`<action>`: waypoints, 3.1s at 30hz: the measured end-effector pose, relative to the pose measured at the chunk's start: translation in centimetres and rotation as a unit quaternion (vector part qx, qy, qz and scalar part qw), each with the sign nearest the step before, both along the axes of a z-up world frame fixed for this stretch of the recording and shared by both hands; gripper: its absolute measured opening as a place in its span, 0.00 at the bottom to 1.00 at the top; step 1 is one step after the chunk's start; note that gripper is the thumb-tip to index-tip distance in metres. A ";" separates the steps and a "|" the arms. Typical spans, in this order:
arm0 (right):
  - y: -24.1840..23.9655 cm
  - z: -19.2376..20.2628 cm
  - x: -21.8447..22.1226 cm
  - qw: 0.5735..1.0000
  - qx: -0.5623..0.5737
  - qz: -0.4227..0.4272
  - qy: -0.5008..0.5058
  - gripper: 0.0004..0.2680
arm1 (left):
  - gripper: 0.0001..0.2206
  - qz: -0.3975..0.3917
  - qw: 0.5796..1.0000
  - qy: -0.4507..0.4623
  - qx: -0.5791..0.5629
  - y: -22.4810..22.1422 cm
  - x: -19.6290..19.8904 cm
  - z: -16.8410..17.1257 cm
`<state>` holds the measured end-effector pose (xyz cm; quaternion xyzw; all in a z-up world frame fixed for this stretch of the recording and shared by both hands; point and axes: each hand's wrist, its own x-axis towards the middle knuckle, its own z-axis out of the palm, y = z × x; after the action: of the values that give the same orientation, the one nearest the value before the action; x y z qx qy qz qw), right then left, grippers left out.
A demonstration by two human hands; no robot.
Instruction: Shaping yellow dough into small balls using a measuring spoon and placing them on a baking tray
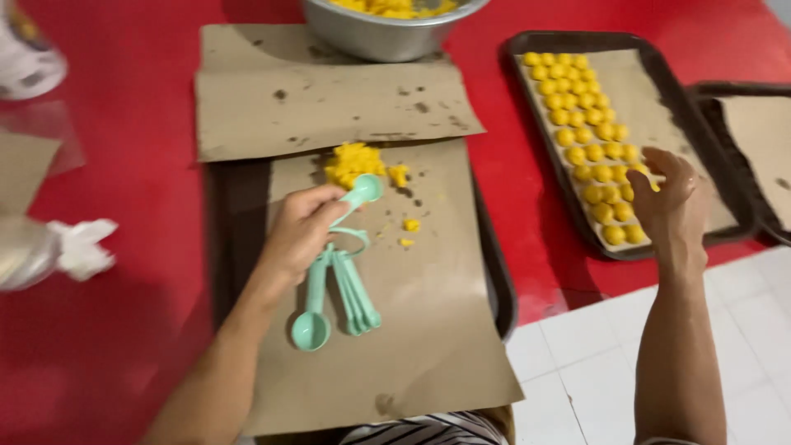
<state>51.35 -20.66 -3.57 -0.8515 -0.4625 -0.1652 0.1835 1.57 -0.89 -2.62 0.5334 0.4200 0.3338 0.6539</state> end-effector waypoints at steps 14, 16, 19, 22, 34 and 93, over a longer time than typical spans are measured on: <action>18.6 -0.4 -28.3 0.913 -0.162 0.352 0.127 0.36 | 0.06 0.008 0.996 -0.040 0.081 2.0 -1.0 -1.3; 19.7 -2.0 -28.7 0.916 -0.173 0.335 0.134 0.37 | 0.06 0.005 0.996 -0.046 0.078 1.9 -1.2 -1.0; 20.9 -4.7 -27.8 0.933 -0.112 0.314 0.133 0.32 | 0.05 -0.005 0.995 -0.058 0.077 1.9 -1.1 -0.9; 21.1 -6.2 -27.1 0.934 -0.012 0.335 0.125 0.25 | 0.05 -0.006 0.996 -0.060 0.068 2.0 -0.7 -1.9; 20.5 -5.5 -26.6 0.940 -0.041 0.328 0.089 0.09 | 0.06 -0.014 0.997 -0.024 0.073 1.5 -1.2 -0.4; 16.1 4.5 -31.7 0.829 0.034 0.476 0.291 0.23 | 0.09 -0.038 0.988 0.051 0.140 1.6 -1.3 -1.0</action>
<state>19.64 -4.59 0.96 -0.5279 -0.7299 0.1822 0.3941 0.24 0.71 -3.63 0.6519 0.3814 0.3366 0.5624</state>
